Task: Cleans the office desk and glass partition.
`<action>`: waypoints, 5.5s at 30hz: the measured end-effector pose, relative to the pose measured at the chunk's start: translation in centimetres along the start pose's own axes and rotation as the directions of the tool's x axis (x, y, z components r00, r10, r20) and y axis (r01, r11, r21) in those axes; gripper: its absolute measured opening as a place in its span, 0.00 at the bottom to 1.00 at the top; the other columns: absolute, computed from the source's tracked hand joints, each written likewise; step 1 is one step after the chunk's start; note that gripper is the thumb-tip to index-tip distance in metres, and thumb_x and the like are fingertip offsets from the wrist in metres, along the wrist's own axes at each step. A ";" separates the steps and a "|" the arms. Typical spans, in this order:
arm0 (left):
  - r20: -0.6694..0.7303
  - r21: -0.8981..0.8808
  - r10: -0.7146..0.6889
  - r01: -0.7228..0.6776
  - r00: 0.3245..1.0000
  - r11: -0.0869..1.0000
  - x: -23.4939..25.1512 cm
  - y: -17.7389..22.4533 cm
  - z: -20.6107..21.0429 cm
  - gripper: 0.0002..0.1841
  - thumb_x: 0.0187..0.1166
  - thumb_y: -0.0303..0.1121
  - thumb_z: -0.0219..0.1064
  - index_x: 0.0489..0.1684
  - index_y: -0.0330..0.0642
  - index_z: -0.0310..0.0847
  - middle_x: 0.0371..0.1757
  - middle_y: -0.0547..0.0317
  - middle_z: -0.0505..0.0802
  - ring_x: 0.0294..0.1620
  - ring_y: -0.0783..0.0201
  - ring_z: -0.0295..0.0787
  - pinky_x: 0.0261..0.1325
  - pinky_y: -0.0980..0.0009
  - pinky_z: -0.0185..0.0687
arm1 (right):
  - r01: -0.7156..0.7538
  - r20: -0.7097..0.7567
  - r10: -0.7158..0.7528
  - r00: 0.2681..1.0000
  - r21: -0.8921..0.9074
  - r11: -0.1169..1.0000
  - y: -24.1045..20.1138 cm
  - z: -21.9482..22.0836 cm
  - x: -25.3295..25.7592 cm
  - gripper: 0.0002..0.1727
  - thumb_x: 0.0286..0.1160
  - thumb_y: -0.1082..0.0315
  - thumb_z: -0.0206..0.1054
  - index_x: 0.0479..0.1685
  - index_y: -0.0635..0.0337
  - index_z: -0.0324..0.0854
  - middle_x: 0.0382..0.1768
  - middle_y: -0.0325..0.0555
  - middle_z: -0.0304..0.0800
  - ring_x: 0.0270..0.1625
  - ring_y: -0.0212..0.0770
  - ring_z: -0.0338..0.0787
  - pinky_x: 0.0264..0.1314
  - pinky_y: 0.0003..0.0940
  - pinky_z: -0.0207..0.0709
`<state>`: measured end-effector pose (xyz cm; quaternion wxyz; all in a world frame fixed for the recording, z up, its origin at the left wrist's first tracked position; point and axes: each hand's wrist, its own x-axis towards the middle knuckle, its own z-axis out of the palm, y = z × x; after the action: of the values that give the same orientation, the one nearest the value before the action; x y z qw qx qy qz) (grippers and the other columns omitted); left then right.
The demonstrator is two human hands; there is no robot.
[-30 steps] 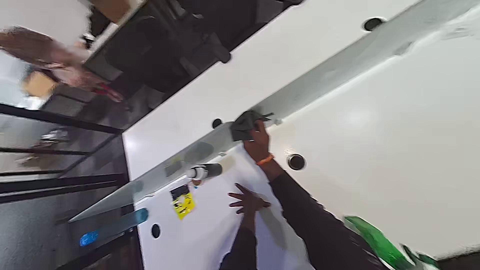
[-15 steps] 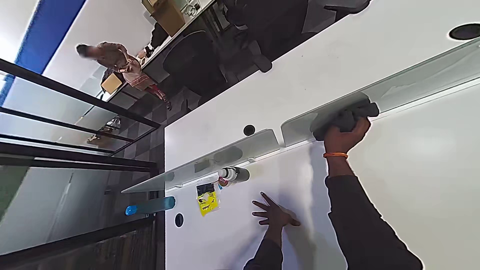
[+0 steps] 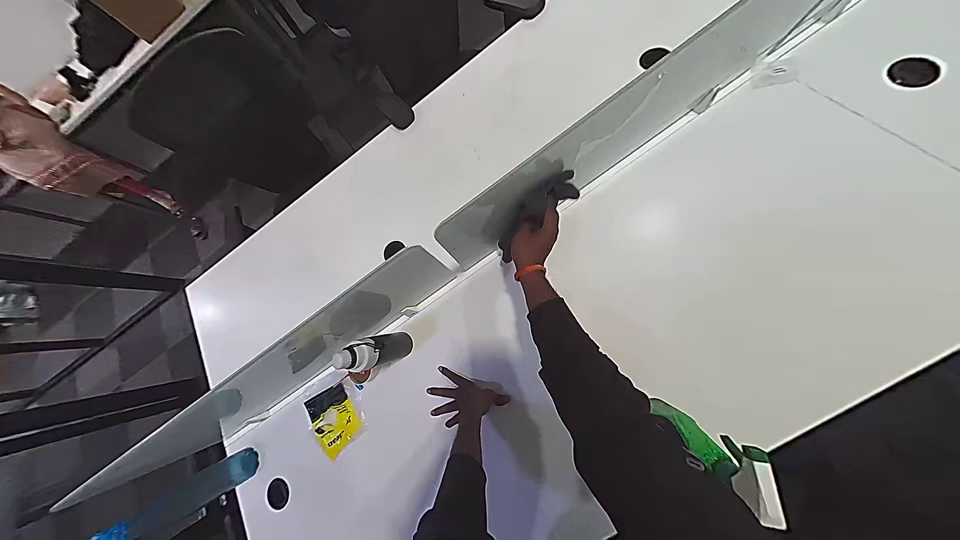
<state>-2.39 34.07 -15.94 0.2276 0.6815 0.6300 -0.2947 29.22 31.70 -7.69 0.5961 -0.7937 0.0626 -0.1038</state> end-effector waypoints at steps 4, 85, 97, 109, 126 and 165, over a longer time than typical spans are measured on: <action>-0.004 0.008 -0.002 0.002 1.000 1.000 0.2 0.0 0.3 0.98 0.15 0.51 0.97 0.94 0.60 0.08 0.88 0.24 0.12 0.86 0.06 0.26 0.62 0.09 0.56 | 0.173 -0.006 -0.173 0.985 0.030 0.984 -5.1 -0.7 -1.0 0.33 0.67 0.77 0.65 0.80 0.68 0.73 0.82 0.67 0.69 0.85 0.57 0.71 0.86 0.49 0.69; -0.006 -0.053 0.007 -0.007 1.000 0.999 -0.8 0.5 -0.8 0.95 0.22 0.46 0.97 0.95 0.60 0.09 0.87 0.24 0.11 0.85 0.04 0.26 0.60 0.09 0.59 | 0.000 -0.070 0.018 0.997 0.254 0.967 -2.5 -0.2 -1.7 0.24 0.76 0.77 0.64 0.74 0.72 0.76 0.70 0.63 0.83 0.75 0.48 0.83 0.80 0.40 0.76; -0.034 -0.014 0.045 -0.045 0.998 0.999 -0.8 0.0 -0.4 0.92 0.28 0.51 0.96 0.94 0.57 0.08 0.88 0.23 0.14 0.87 0.07 0.26 0.66 0.08 0.50 | 0.067 0.766 -0.007 0.642 -0.046 0.997 0.5 -2.8 -14.9 0.25 0.71 0.76 0.68 0.70 0.56 0.83 0.70 0.49 0.86 0.71 0.46 0.86 0.75 0.50 0.81; -0.264 -0.074 0.365 -0.396 0.893 0.915 -2.1 -7.1 2.7 0.73 0.41 0.71 0.84 0.98 0.61 0.42 0.96 0.35 0.31 0.91 0.16 0.26 0.74 0.13 0.41 | 0.434 0.721 -0.126 0.682 -0.259 0.863 1.3 -11.8 -21.1 0.26 0.65 0.73 0.69 0.67 0.48 0.88 0.75 0.57 0.78 0.75 0.58 0.79 0.74 0.53 0.79; -0.318 -0.214 0.233 -0.309 0.919 0.927 -3.1 -43.1 2.3 0.46 0.61 0.48 0.84 0.86 0.51 0.70 0.94 0.39 0.57 0.92 0.28 0.48 0.76 0.15 0.45 | 0.817 0.916 0.400 -0.025 -0.212 0.536 9.1 -35.5 -45.8 0.36 0.82 0.38 0.55 0.91 0.32 0.63 0.96 0.46 0.50 0.96 0.60 0.48 0.91 0.74 0.39; 0.049 -0.073 0.120 -0.116 0.992 0.991 2.2 -32.3 -1.1 0.94 0.18 0.60 0.95 0.97 0.62 0.14 0.88 0.31 0.09 0.86 0.10 0.10 0.73 0.10 0.39 | 0.787 0.862 0.350 0.367 -0.488 0.376 1.2 -0.2 -40.0 0.45 0.76 0.40 0.68 0.94 0.21 0.51 0.97 0.55 0.36 0.94 0.75 0.41 0.72 0.90 0.58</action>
<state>-34.28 39.75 -14.68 0.2851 0.7011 0.5923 -0.2763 -9.66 40.15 -12.42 -0.0282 -0.8860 -0.3612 0.2895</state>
